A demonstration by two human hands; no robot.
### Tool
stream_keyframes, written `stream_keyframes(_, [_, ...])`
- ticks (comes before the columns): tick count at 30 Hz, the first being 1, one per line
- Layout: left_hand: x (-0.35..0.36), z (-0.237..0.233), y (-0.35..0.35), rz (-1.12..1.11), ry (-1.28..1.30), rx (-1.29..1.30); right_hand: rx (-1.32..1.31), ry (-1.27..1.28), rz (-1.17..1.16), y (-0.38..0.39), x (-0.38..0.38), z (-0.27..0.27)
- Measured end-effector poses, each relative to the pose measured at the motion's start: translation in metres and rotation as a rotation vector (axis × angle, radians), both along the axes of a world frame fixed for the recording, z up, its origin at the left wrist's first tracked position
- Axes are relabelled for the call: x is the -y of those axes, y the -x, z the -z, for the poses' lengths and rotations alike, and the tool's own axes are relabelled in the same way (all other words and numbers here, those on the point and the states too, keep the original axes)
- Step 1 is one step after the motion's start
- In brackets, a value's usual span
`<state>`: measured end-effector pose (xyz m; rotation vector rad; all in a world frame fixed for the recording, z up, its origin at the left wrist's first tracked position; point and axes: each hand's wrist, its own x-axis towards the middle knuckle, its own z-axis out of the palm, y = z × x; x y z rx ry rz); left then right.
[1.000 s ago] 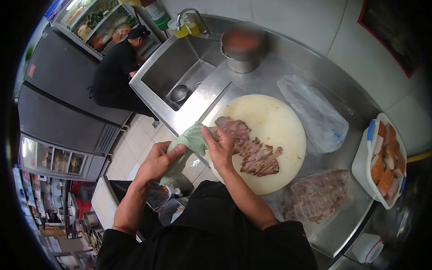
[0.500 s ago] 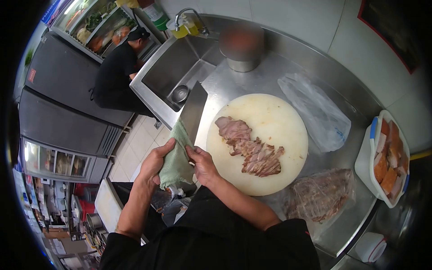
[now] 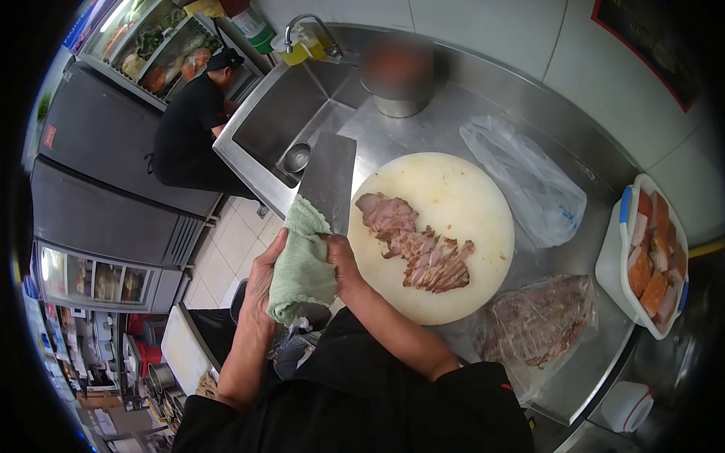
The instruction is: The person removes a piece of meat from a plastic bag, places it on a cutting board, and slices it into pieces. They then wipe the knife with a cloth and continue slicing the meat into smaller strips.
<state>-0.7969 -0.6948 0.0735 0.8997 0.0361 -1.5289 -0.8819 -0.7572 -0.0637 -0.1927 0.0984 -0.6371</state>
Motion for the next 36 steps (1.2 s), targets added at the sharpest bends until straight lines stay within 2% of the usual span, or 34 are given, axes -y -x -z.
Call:
stream_keyframes(2, [-0.003, 0.002, 0.005, -0.023, 0.018, -0.096, 0.075, -0.013, -0.043, 0.004, 0.004, -0.010])
stream_keyframes(4, [-0.009, 0.014, 0.007, -0.065, 0.179, -0.368, 0.258, 0.022, 0.048, 0.010, 0.007, -0.044])
stream_keyframes(7, [-0.018, 0.022, 0.017, -0.171, 0.130, -0.360, 0.377, 0.168, 0.066, 0.012, 0.012, -0.029])
stream_keyframes(8, [-0.022, 0.023, 0.017, -0.178, 0.131, -0.364, 0.363, 0.113, 0.037, 0.012, 0.012, -0.024])
stream_keyframes(9, [-0.026, 0.024, 0.018, -0.124, 0.159, -0.473, 0.359, 0.114, 0.030, 0.013, 0.014, -0.025])
stream_keyframes(10, [-0.028, 0.025, 0.018, -0.068, 0.191, -0.581, 0.515, 0.083, -0.021, 0.013, 0.019, -0.027])
stream_keyframes(11, [-0.031, 0.027, 0.014, -0.073, 0.198, -0.584, 0.672, 0.051, -0.074, 0.015, 0.024, -0.028])
stream_keyframes(13, [-0.040, 0.033, -0.004, 0.235, 0.044, -0.288, 0.596, 0.080, -0.061, 0.023, 0.030, -0.032])
stream_keyframes(14, [-0.041, 0.035, -0.017, 0.412, 0.059, 0.022, 0.575, 0.269, 0.049, 0.024, 0.032, -0.026])
stream_keyframes(15, [-0.040, 0.027, -0.022, 0.415, 0.060, 0.016, 0.549, 0.458, 0.163, 0.028, 0.033, -0.023])
stream_keyframes(16, [-0.037, 0.013, -0.024, 0.532, 0.014, 0.301, 0.232, 0.452, 0.188, 0.041, 0.030, -0.029])
stream_keyframes(17, [-0.029, -0.001, -0.025, 0.669, -0.016, 0.585, 0.131, 0.471, 0.216, 0.048, 0.029, -0.037])
stream_keyframes(19, [-0.022, -0.017, -0.030, 0.805, -0.032, 0.817, -0.092, 0.499, 0.146, 0.052, 0.026, -0.023])
stream_keyframes(21, [-0.015, -0.036, -0.017, 0.880, -0.059, 1.171, -0.122, 0.476, 0.299, 0.040, 0.012, -0.025])
stream_keyframes(23, [-0.019, -0.027, -0.006, 0.748, -0.052, 1.424, -0.131, 0.475, 0.416, 0.037, 0.002, -0.037])
stream_keyframes(24, [-0.021, -0.021, -0.003, 0.796, -0.010, 1.423, -0.153, 0.463, 0.439, 0.033, -0.002, -0.034])
stream_keyframes(26, [-0.026, -0.010, 0.002, 0.665, -0.069, 1.821, -0.208, 0.458, 0.495, 0.031, -0.012, -0.036])
stream_keyframes(27, [-0.024, -0.007, 0.010, 0.680, -0.057, 1.826, -0.209, 0.453, 0.512, 0.032, -0.016, -0.038])
stream_keyframes(29, [-0.027, 0.006, 0.022, 0.426, 0.123, 2.191, -0.382, 0.381, 0.539, 0.029, -0.024, -0.043])
stream_keyframes(30, [-0.026, 0.018, 0.018, 0.406, 0.155, 2.263, -0.337, 0.345, 0.585, 0.032, -0.027, -0.051])
stream_keyframes(33, [-0.017, 0.034, 0.023, 0.252, 0.168, 2.381, -0.422, 0.305, 0.645, 0.029, -0.033, -0.056])
stream_keyframes(36, [-0.006, 0.045, 0.023, 0.174, 0.170, 2.377, -0.519, 0.377, 0.695, 0.032, -0.027, -0.062])
